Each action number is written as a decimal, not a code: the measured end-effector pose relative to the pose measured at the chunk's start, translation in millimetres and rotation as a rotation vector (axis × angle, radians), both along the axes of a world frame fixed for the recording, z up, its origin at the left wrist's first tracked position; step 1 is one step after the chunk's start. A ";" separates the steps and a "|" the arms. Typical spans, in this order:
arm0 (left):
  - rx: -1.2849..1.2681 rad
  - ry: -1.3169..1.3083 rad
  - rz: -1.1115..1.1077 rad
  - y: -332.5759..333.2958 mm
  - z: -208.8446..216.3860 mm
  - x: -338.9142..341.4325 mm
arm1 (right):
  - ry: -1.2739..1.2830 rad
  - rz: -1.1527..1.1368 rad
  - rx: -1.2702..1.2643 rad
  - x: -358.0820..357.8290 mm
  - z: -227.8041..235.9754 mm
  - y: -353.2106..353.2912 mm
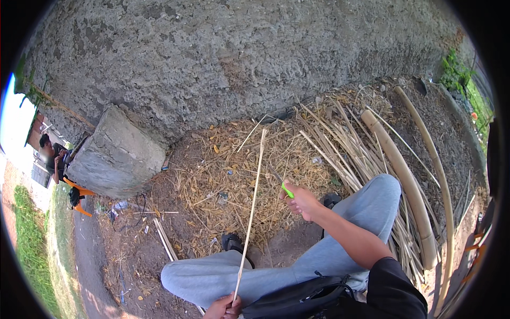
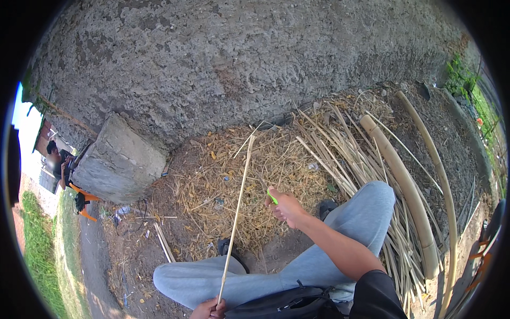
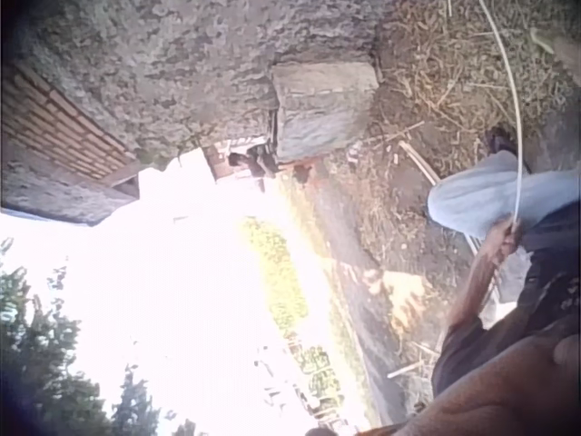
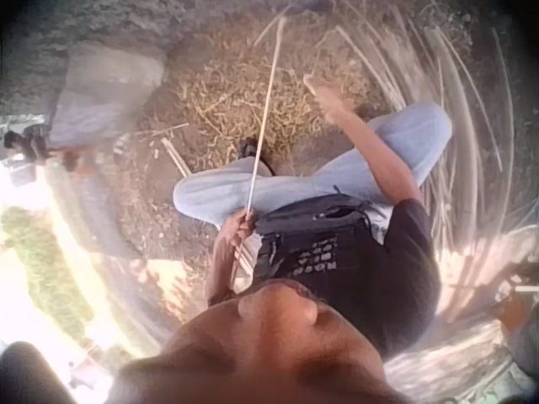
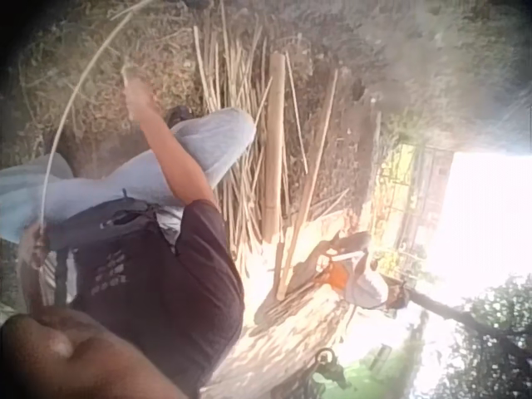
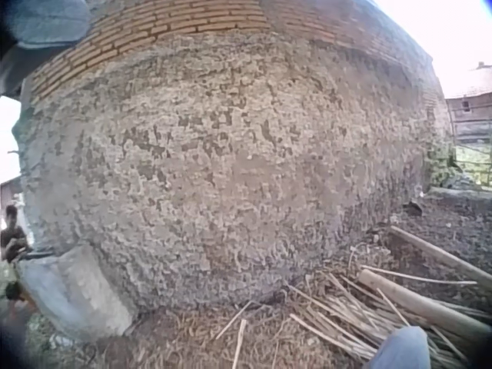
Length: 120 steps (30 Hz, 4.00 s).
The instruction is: The person uses a knife to slice into a thin bamboo strip and then pulls the strip apart by hand.
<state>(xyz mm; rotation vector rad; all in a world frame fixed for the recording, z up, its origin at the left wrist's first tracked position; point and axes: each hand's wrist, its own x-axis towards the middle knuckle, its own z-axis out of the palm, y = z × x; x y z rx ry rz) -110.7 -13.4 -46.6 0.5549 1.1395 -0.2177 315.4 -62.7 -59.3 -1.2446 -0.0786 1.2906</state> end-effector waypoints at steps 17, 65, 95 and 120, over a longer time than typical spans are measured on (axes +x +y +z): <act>0.048 -0.287 0.014 30.9 29.2 127.4 | -1.551 0.264 0.259 -92.9 3.4 -23.4; 0.555 -0.017 0.079 -21.6 20.9 80.2 | -1.768 -0.020 0.201 -36.1 -1.2 1.3; 0.964 0.062 -0.348 -24.6 18.2 63.2 | -1.743 0.110 0.265 -69.7 8.7 -16.6; 1.407 0.104 -0.906 -32.3 -8.2 -14.8 | -1.687 -0.067 0.104 -11.4 -5.9 2.5</act>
